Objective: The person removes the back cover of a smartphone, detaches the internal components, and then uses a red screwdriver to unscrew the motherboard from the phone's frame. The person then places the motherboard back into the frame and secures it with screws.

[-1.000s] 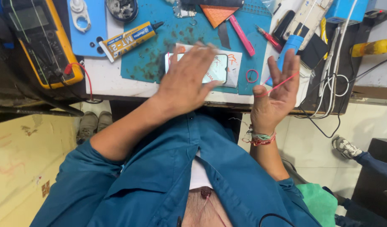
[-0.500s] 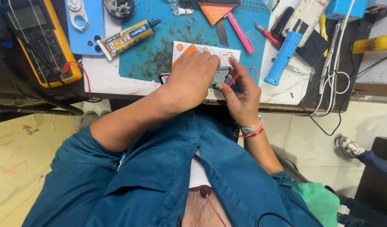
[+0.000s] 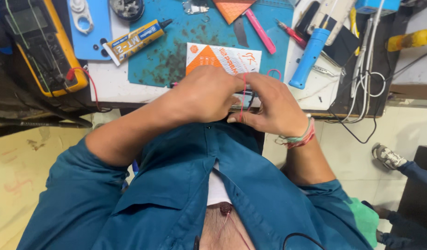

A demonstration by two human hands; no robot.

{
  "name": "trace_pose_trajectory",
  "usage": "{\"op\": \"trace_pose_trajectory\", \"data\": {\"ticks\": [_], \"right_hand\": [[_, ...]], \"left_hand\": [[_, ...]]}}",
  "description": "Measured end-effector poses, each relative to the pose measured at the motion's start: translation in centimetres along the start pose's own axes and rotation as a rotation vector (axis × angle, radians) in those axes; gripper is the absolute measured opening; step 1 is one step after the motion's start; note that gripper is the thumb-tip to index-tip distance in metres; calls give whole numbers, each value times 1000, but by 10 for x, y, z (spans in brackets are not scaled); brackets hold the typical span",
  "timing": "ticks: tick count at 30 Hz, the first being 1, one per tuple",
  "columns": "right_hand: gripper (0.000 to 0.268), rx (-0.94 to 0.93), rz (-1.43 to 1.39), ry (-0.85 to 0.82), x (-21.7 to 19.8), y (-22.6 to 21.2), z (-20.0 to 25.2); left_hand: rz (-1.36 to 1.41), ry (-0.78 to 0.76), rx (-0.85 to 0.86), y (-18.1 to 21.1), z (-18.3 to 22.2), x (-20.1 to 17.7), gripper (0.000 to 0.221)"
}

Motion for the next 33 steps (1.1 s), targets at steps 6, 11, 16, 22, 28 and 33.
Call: {"op": "trace_pose_trajectory", "data": {"ticks": [6,11,16,22,28,33], "right_hand": [[30,81,-452,-36,-24,7,14],[28,-289,-1098,992,-39,-1,29],[79,-221,-1299,389,-7,17,-14],[75,322,-1086,107,18,19,-53],[51,-80,-1024,312,-8,-15,-66],[37,-288,-230,18,-23,-18,-55]], "left_hand": [[900,104,-53,-50,20,-44,27],[1580,458,148,-57,18,-29,20],[853,469,139,-22,21,-40,23],[186,-81,328,19,21,-27,42],[1020,105,74,-32,13,-51,32],[70,1,246,-31,12,-27,29]]}}
Point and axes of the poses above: each hand's wrist, its own z-axis away from the middle knuckle, its own x-axis out of the palm, y = z × x, the point moved 3 cm from there along -z, towards the middle knuckle, and after that the axes turned 1 degree about -x, right-handed, at the moved point
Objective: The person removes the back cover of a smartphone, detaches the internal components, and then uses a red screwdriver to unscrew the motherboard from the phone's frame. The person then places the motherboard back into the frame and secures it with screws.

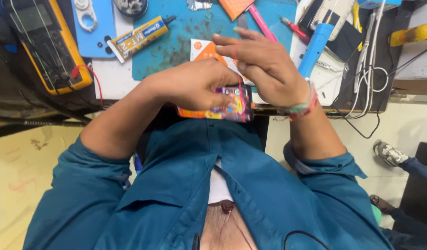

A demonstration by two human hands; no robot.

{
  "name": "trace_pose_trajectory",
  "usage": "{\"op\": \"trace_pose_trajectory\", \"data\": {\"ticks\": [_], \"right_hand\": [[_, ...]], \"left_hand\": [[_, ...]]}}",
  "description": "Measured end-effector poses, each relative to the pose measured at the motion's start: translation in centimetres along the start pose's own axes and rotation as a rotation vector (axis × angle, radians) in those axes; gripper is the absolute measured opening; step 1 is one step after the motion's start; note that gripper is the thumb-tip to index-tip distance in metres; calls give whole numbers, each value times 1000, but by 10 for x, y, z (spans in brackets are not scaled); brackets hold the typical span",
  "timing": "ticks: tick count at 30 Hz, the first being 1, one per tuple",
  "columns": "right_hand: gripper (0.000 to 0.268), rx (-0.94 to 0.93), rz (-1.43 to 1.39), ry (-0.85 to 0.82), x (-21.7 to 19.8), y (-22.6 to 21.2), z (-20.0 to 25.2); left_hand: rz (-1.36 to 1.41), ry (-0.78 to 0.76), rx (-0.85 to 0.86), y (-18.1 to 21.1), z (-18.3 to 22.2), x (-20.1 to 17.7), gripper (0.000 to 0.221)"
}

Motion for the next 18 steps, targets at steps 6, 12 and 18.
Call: {"op": "trace_pose_trajectory", "data": {"ticks": [6,12,18], "right_hand": [[23,-173,-328,455,3,20,12],[34,-105,-654,1102,26,33,22],[62,205,-685,303,0,10,15]], "left_hand": [[1301,471,-96,-14,2,-29,19],[1260,751,46,1,-22,26,17],[275,343,-175,5,-8,-26,20]]}}
Point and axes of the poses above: each hand's wrist, its own z-axis away from the middle knuckle, its own x-axis out of the palm, y = z × x, the point moved 3 cm from there along -z, towards the middle knuckle, and after that the axes turned 1 degree about -x, right-handed, at the moved point
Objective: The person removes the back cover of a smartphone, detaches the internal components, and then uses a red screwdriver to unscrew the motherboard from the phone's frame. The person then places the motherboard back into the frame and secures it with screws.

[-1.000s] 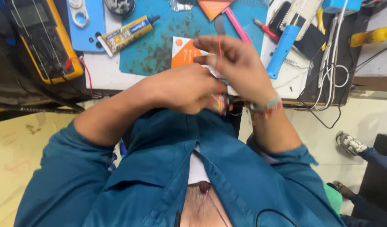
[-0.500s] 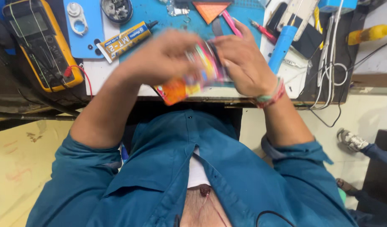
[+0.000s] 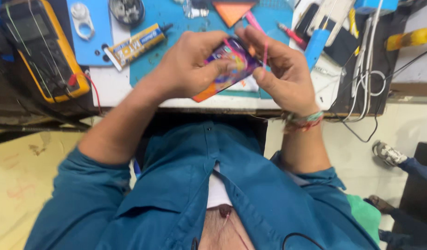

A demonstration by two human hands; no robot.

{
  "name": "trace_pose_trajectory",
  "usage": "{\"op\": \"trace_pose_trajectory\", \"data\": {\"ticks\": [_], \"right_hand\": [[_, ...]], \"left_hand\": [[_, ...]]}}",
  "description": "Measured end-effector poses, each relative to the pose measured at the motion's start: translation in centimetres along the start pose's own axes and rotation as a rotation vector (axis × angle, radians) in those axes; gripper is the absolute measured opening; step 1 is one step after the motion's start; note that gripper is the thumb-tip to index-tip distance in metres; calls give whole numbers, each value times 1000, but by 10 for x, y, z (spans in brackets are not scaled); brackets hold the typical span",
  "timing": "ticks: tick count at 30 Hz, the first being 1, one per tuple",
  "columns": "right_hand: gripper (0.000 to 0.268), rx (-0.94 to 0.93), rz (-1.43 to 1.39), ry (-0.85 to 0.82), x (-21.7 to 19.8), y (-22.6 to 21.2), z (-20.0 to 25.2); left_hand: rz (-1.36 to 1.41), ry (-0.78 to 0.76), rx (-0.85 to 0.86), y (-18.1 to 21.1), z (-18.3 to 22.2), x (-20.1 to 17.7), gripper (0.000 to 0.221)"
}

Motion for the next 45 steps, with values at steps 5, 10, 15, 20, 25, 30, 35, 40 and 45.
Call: {"op": "trace_pose_trajectory", "data": {"ticks": [5,10,15,20,25,30,35,40,45], "right_hand": [[40,159,493,-8,0,15,7],[17,177,580,-66,-5,37,2],[10,44,347,396,-19,53,9],[28,-397,823,368,16,40,30],[28,-534,992,279,21,25,25],[29,-581,1066,208,1,26,31],[40,-30,327,470,-17,57,40],[40,240,-326,422,-24,61,48],[36,477,-408,324,-54,50,58]], "left_hand": [[-349,-365,-40,15,-13,4,30],[-509,-673,-214,15,-9,15,24],[-262,-524,-193,-4,-3,16,23],[1020,-72,-337,-41,11,14,27],[1114,-142,-385,-64,21,36,30],[1185,-110,-476,-66,17,49,30],[1330,147,-363,-47,-3,74,32],[793,243,-16,-19,-15,73,46],[388,226,84,-25,-21,55,39]]}}
Point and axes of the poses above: each hand's wrist, its own z-axis away from the middle knuckle, its own x-axis out of the palm, y = z × x, the point moved 3 cm from there along -z, towards the middle knuckle, and after that the axes turned 1 degree about -x, right-handed, at the moved point
